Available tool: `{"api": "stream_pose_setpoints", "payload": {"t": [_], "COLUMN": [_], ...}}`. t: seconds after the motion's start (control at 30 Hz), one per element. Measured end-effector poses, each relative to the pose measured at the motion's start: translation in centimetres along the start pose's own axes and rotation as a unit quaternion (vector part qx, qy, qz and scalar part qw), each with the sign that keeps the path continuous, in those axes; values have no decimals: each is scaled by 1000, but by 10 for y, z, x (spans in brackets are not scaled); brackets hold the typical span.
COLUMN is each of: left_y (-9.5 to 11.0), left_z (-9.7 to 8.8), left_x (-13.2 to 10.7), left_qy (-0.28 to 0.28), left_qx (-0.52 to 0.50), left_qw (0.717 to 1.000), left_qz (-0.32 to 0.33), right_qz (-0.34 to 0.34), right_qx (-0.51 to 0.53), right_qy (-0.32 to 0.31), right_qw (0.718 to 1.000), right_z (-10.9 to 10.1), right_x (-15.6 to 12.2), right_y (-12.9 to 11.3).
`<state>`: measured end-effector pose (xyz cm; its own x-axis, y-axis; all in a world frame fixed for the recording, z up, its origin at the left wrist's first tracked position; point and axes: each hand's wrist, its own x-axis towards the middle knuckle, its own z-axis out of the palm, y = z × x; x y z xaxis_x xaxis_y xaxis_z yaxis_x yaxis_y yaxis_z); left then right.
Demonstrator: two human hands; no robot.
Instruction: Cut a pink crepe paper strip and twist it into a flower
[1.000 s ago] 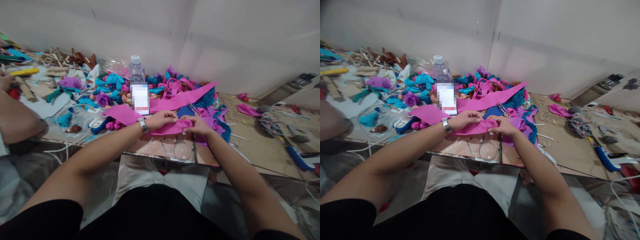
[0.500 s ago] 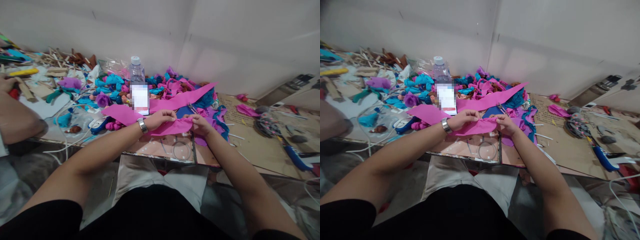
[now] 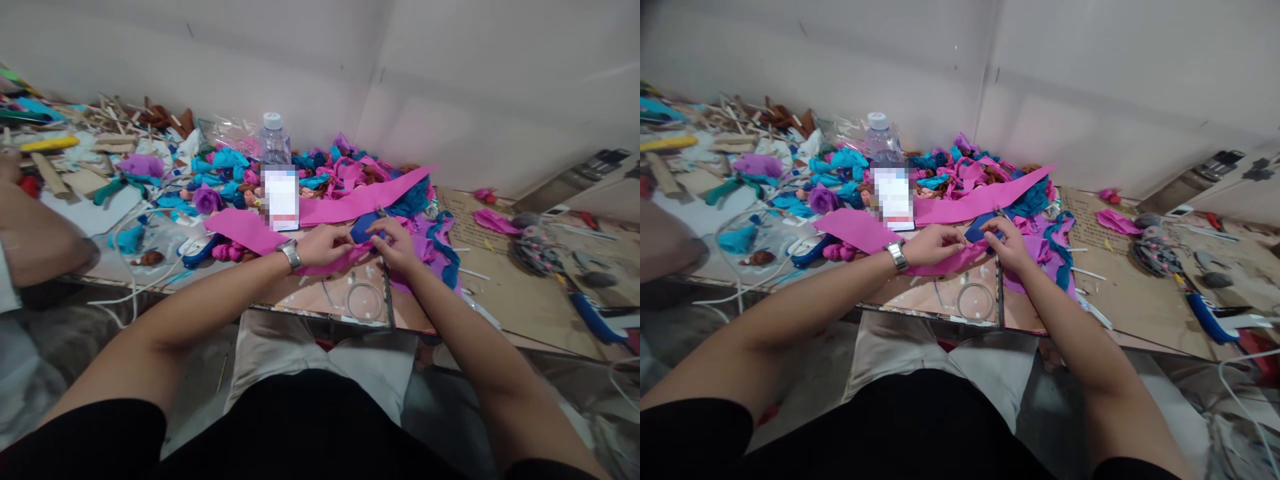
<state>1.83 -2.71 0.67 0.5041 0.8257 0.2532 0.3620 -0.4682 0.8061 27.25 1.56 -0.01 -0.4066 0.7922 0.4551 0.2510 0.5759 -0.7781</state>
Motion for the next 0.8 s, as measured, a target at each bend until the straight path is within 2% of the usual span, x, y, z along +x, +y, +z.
{"api": "stream_pose_setpoints", "payload": {"t": [0.1, 0.2, 0.33, 0.57, 0.8], "left_y": [3, 3, 4, 10, 9], "left_z": [-1, -1, -1, -5, -5], "left_x": [-1, -1, -1, -3, -3], "left_qy": [8, 11, 6, 6, -19], "left_qx": [85, 91, 92, 120, 127], "left_qw": [996, 996, 996, 993, 991], "left_qz": [0, 2, 6, 7, 32], "right_qz": [-106, -138, -145, -156, -156], "right_qx": [-150, -205, -206, -196, -192], "right_qy": [-44, -77, -91, -83, -94], "right_qw": [982, 966, 963, 964, 964], "right_z": [0, 7, 12, 8, 15], "right_x": [-3, -4, -4, -4, -6], "right_y": [-12, -22, -23, -17, -19]}}
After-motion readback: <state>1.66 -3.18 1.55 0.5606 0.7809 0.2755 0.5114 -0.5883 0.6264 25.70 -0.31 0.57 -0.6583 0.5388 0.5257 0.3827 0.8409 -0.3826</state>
